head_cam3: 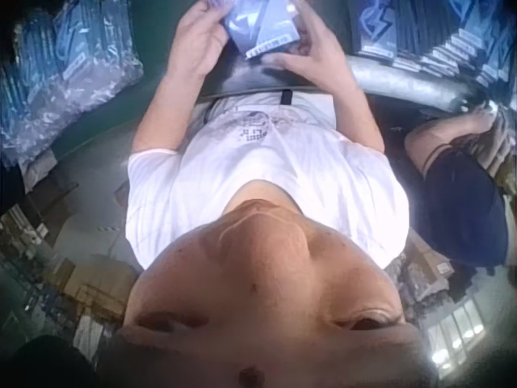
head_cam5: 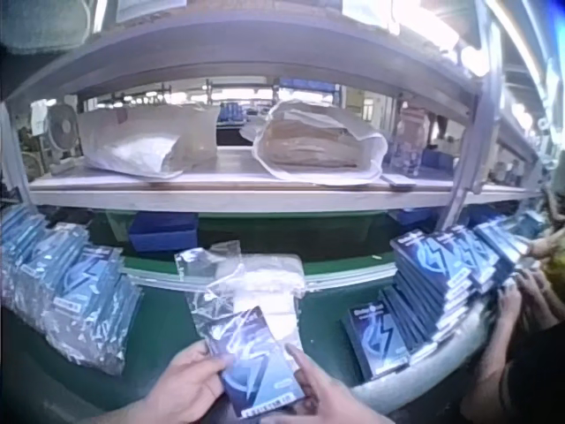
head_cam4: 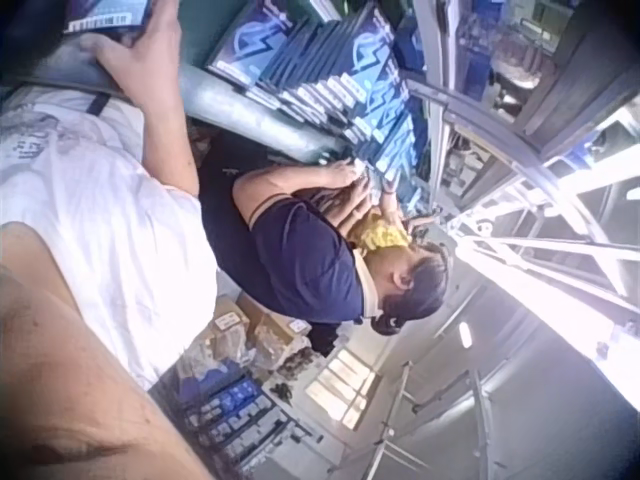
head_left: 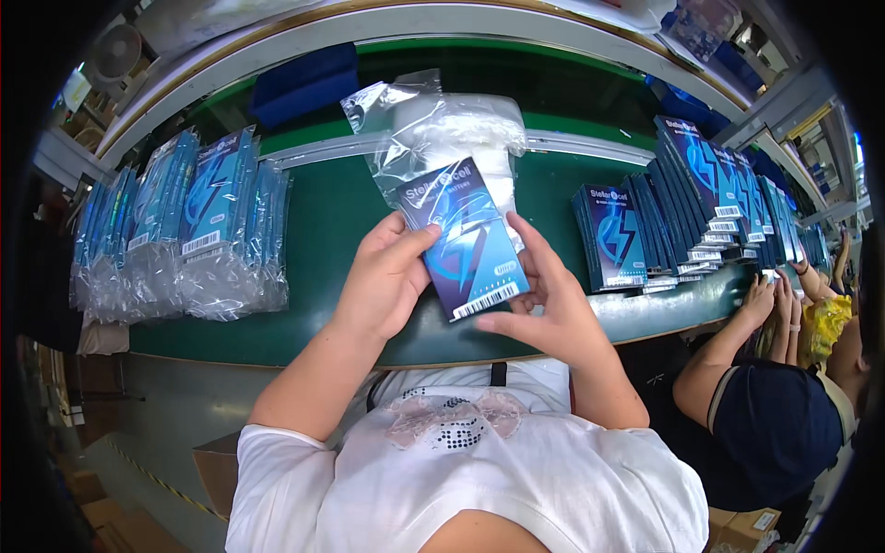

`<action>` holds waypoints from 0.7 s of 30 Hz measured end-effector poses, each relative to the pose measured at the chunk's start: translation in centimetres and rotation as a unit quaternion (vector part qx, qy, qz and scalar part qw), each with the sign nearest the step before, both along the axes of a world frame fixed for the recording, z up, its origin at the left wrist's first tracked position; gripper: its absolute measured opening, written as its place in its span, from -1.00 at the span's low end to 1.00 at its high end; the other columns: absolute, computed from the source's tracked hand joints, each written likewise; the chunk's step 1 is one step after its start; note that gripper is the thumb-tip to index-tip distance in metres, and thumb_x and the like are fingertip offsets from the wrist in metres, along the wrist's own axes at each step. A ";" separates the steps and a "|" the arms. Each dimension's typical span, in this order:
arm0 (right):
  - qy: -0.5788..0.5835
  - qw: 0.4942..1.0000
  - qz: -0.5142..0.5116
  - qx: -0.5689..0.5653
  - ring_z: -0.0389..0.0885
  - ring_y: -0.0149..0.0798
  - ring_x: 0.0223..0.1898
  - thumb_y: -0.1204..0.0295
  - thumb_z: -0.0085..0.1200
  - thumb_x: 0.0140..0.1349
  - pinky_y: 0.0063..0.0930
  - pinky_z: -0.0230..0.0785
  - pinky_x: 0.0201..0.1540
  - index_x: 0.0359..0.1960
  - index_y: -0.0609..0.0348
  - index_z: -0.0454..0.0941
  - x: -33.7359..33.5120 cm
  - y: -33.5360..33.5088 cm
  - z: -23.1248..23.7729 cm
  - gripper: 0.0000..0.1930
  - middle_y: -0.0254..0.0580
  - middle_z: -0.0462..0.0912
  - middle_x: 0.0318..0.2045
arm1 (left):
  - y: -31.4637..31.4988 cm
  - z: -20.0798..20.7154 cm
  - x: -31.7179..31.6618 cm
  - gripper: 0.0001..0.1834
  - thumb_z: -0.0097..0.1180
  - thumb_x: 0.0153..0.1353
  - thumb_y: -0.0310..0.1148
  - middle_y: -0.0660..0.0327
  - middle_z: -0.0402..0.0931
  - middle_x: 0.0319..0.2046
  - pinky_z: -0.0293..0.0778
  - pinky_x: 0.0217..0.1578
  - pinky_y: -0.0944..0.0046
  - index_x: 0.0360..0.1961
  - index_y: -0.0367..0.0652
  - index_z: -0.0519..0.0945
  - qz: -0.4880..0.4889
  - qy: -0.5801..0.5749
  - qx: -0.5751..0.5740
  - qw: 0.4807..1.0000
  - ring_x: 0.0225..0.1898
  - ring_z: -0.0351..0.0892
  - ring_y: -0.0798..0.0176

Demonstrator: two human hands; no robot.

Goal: The person repeatedly picks up small blue boxes labeled 'Stellar Cell' and inserts them into clear plastic bags. They then place the packaged items into a larger stack on the green workbench. The process is repetitive and involves handling the boxes and bags by hand.

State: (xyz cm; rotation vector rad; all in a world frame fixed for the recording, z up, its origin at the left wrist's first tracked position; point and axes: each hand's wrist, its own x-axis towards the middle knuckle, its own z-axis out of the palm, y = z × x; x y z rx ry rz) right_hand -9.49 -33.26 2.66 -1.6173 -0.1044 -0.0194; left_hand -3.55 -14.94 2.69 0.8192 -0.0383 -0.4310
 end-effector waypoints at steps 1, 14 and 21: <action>0.000 0.999 0.016 -0.047 0.43 -0.60 -0.44 0.52 0.41 -0.14 -0.71 0.30 -0.44 0.29 0.27 0.14 0.0 -0.5 0.9 -0.09 -0.24 0.56 -0.30 | 0.0 0.4 -0.2 -0.67 -0.08 0.29 -0.52 -0.02 0.46 -0.01 0.43 0.07 0.13 0.06 -0.38 0.32 -0.031 -0.011 0.004 0.999 0.02 0.51 0.15; -0.341 0.929 0.021 -0.146 0.51 -0.06 -0.43 0.73 -0.08 -0.21 -0.32 0.39 -0.30 -0.33 0.34 0.50 0.0 1.5 2.7 -0.70 -0.04 0.56 -0.41 | -0.5 1.2 -2.8 -0.51 -0.07 0.36 -0.10 0.14 0.44 0.00 0.37 0.06 0.20 0.13 -0.26 0.34 -0.227 0.092 -0.054 0.968 0.04 0.43 0.25; -0.400 0.895 0.176 -0.095 0.56 -0.05 -0.26 0.67 0.06 -0.10 -0.29 0.43 -0.20 0.06 0.30 0.45 0.1 3.7 2.7 -0.46 -0.02 0.54 -0.20 | 3.2 4.0 -2.9 -0.42 -0.06 0.08 -0.64 0.05 0.35 0.11 0.37 0.09 0.23 0.20 -0.33 0.28 0.105 -0.163 0.117 0.974 0.07 0.43 0.21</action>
